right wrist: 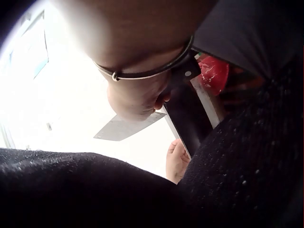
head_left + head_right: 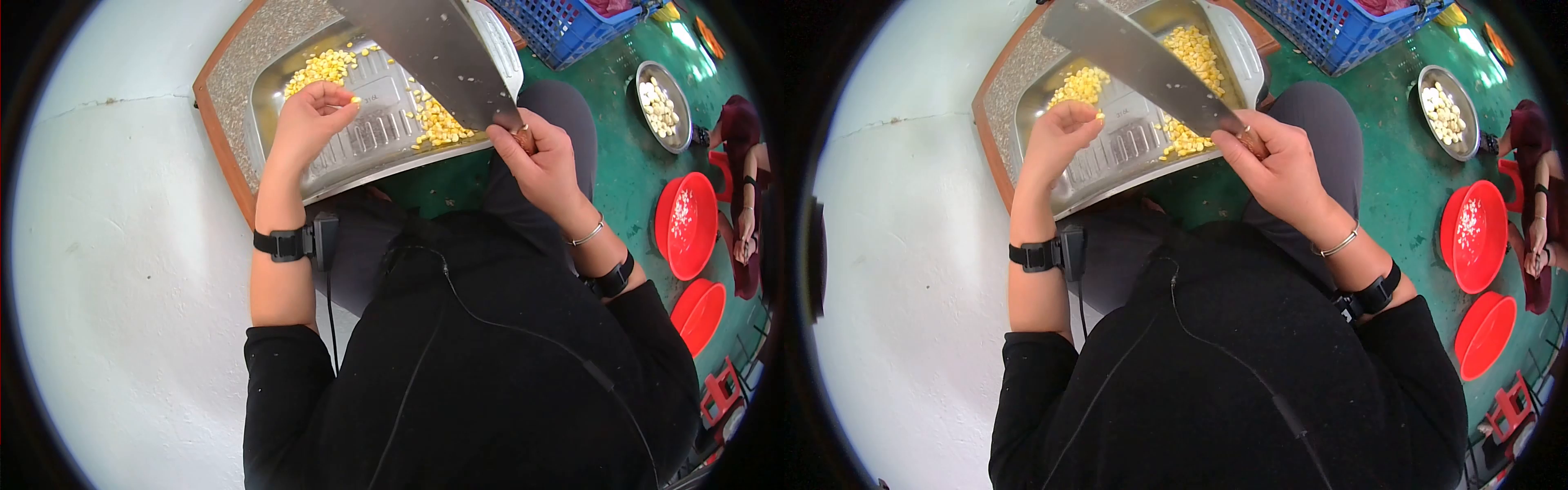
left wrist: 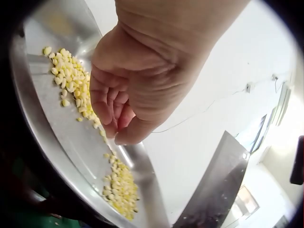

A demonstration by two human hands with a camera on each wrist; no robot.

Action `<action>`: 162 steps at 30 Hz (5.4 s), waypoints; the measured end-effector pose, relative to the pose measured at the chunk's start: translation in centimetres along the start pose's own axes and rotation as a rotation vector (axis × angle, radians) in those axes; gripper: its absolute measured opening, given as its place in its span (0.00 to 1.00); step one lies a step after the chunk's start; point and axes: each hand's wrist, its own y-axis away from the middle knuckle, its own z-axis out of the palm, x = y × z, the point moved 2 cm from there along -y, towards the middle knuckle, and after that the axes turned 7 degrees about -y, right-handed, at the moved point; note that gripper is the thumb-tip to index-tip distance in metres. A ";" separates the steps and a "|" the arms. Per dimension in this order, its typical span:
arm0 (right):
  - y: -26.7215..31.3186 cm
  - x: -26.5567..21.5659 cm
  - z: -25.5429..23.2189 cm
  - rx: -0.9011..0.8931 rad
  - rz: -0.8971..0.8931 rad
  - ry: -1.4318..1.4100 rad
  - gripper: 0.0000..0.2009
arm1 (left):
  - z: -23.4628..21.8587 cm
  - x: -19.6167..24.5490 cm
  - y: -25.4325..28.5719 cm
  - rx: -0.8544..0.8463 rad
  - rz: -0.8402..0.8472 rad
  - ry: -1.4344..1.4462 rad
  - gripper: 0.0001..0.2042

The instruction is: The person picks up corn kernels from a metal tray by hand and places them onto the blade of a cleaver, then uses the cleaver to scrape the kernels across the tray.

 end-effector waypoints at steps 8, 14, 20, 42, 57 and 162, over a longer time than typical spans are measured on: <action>0.1 -1.3 0.8 -0.112 -0.190 0.142 0.10 | 1.0 3.9 3.7 -0.050 0.109 0.630 0.07; 0.2 -2.0 1.4 -0.122 -0.323 0.173 0.11 | 1.1 4.4 5.3 -0.029 0.166 0.617 0.07; 0.6 -3.1 1.7 -0.168 -0.262 0.207 0.11 | 0.7 3.8 6.2 -0.024 0.192 0.593 0.08; 0.5 -4.3 3.4 -0.316 -0.330 0.276 0.12 | 0.2 1.9 7.6 -0.105 0.221 0.691 0.09; -0.2 -4.8 4.2 -0.356 -0.358 0.284 0.13 | 0.1 1.9 7.7 -0.129 0.238 0.643 0.10; -1.3 -3.5 3.6 -0.150 -0.560 0.382 0.15 | 4.4 3.8 6.0 0.072 0.219 0.745 0.05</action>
